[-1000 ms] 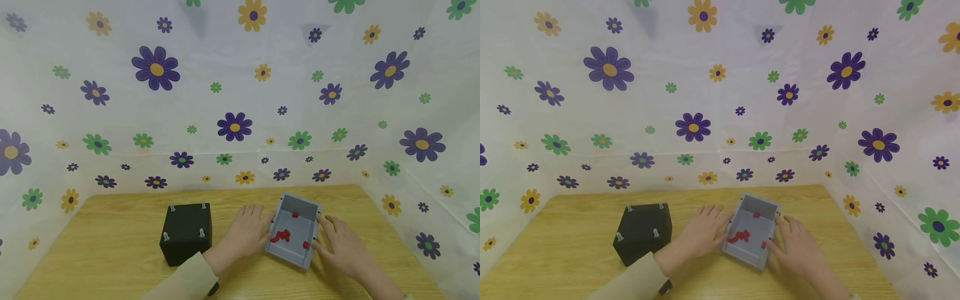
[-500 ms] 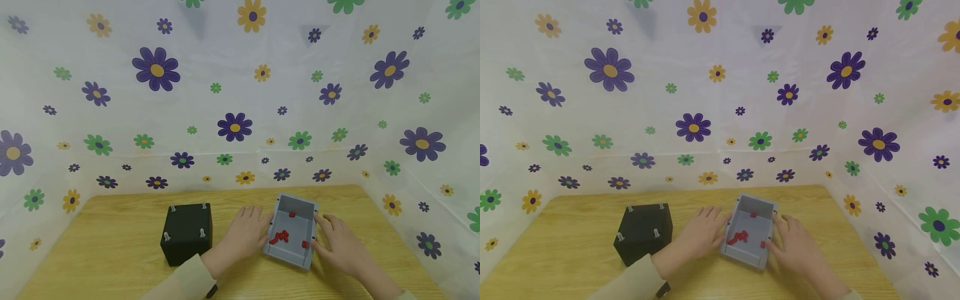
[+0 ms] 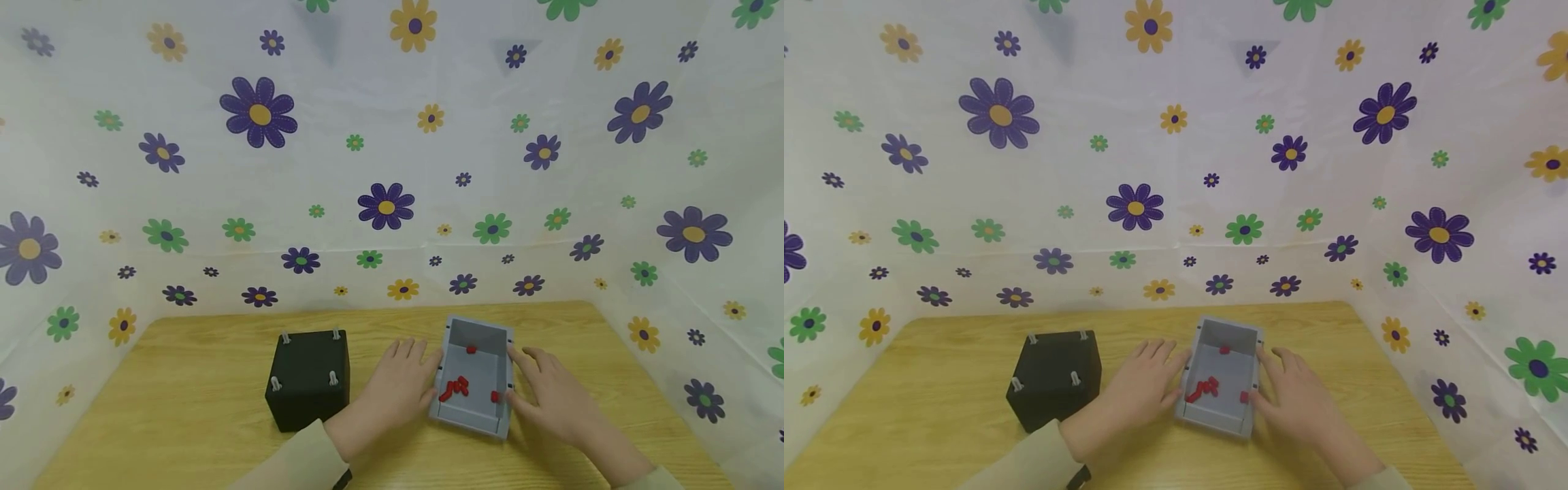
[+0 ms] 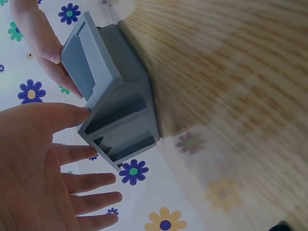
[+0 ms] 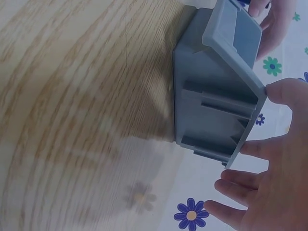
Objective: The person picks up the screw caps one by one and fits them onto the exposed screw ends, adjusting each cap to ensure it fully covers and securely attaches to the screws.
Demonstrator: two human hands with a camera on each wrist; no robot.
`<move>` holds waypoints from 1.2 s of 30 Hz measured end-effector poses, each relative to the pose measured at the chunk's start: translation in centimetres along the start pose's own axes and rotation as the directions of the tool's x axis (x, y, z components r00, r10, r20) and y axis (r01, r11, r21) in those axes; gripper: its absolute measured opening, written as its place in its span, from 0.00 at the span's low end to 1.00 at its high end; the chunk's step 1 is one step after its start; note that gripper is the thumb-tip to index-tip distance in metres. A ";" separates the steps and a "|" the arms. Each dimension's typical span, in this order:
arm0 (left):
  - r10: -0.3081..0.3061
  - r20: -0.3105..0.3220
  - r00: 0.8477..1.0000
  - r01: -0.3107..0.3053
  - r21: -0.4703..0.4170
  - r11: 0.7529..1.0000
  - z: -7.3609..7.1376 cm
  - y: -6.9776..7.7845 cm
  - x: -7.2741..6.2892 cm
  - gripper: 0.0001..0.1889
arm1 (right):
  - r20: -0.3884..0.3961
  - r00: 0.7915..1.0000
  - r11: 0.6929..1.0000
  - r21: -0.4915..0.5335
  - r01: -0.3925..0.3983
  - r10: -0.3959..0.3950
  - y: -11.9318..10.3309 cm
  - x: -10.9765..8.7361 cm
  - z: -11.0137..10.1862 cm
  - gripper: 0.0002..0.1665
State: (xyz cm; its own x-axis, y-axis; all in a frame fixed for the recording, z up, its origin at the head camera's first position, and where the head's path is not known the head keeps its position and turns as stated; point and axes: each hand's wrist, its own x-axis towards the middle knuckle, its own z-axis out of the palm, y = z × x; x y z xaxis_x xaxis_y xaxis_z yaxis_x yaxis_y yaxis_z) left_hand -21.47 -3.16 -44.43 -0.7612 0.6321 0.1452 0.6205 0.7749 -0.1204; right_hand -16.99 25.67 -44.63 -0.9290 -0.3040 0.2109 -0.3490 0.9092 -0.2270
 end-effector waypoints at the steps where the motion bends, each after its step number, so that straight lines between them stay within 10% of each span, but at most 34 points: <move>1: 0.000 0.000 1.000 0.000 -0.001 1.000 0.0 0.0 0.0 0.31 | -0.002 1.000 1.000 0.001 0.007 -0.007 0.0 0.1 0.0 0.42; 36: 0.004 -0.049 0.999 -0.002 0.030 1.000 -0.3 -0.8 -3.0 0.32 | 0.065 0.995 0.997 0.026 0.077 -0.078 -1.2 2.2 0.1 0.42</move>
State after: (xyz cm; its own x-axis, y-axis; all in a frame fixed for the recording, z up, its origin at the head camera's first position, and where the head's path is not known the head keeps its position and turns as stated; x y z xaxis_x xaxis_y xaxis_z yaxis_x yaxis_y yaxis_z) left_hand -19.68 -5.70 -44.46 -0.7487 0.6343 0.1926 0.6164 0.7731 -0.1497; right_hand -18.65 23.92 -44.03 -0.9050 -0.3920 0.1655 -0.4222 0.8756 -0.2347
